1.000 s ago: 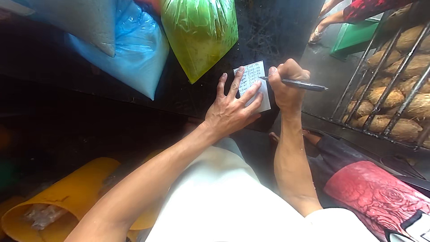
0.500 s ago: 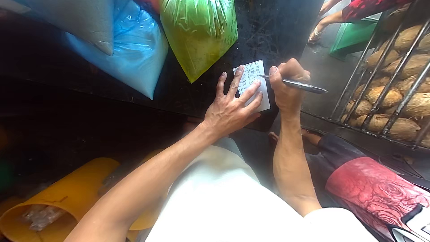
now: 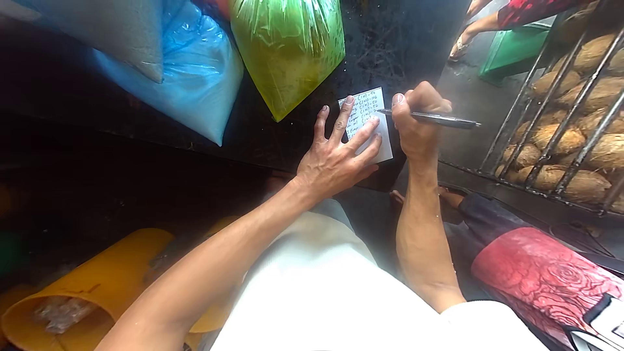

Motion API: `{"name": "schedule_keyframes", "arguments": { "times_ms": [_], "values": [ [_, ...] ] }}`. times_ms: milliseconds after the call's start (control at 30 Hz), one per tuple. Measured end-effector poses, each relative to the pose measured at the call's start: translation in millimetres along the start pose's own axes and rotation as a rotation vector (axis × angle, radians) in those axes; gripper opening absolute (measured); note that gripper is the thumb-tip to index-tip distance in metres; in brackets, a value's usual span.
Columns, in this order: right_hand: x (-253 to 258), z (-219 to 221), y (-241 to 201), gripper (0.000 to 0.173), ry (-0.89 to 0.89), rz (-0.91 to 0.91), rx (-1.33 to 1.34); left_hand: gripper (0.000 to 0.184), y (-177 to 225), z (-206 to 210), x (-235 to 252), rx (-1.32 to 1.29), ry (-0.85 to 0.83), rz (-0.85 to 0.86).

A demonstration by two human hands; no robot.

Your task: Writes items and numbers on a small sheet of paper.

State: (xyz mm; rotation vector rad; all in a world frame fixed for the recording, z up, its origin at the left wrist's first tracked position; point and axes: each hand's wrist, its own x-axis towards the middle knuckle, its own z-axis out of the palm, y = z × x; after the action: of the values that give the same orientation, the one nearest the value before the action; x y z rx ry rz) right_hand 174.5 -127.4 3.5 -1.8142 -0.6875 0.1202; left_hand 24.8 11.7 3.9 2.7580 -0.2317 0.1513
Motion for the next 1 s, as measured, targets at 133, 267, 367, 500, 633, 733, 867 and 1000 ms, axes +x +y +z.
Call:
{"name": "schedule_keyframes", "arguments": {
  "times_ms": [133, 267, 367, 500, 633, 733, 867, 1000],
  "values": [
    [0.1, 0.3, 0.8, 0.024, -0.005, 0.001, 0.026, 0.05, 0.0, 0.1, -0.1, -0.001, -0.001, -0.001],
    [0.2, 0.4, 1.3, 0.025, -0.008, 0.002, 0.02, 0.051, 0.0, 0.2, 0.0, 0.002, -0.002, -0.001],
    [0.1, 1.0, 1.4, 0.025, 0.001, -0.001, 0.022, 0.05, 0.2, 0.2, 0.1, 0.004, 0.002, -0.002],
    [-0.8, 1.2, 0.7, 0.024, 0.004, -0.002, 0.036, 0.05, -0.1, 0.3, 0.1, 0.002, 0.003, 0.0],
    [-2.9, 1.9, 0.6, 0.025, 0.003, -0.037, 0.023, 0.05, -0.3, -0.2, 0.1, 0.001, 0.003, 0.001],
    [-2.5, 1.9, 0.1, 0.024, -0.018, -0.035, 0.01, 0.051, -0.1, -0.5, -0.4, -0.004, -0.001, -0.001],
    [-1.3, 2.7, 0.0, 0.026, -0.016, -0.024, -0.015, 0.051, -0.1, -1.2, -0.1, -0.007, -0.002, -0.002],
    [-1.0, 2.1, -0.9, 0.026, -0.027, -0.02, -0.022, 0.051, 0.1, -0.8, 0.0, -0.008, -0.003, -0.002]
  ]
}}
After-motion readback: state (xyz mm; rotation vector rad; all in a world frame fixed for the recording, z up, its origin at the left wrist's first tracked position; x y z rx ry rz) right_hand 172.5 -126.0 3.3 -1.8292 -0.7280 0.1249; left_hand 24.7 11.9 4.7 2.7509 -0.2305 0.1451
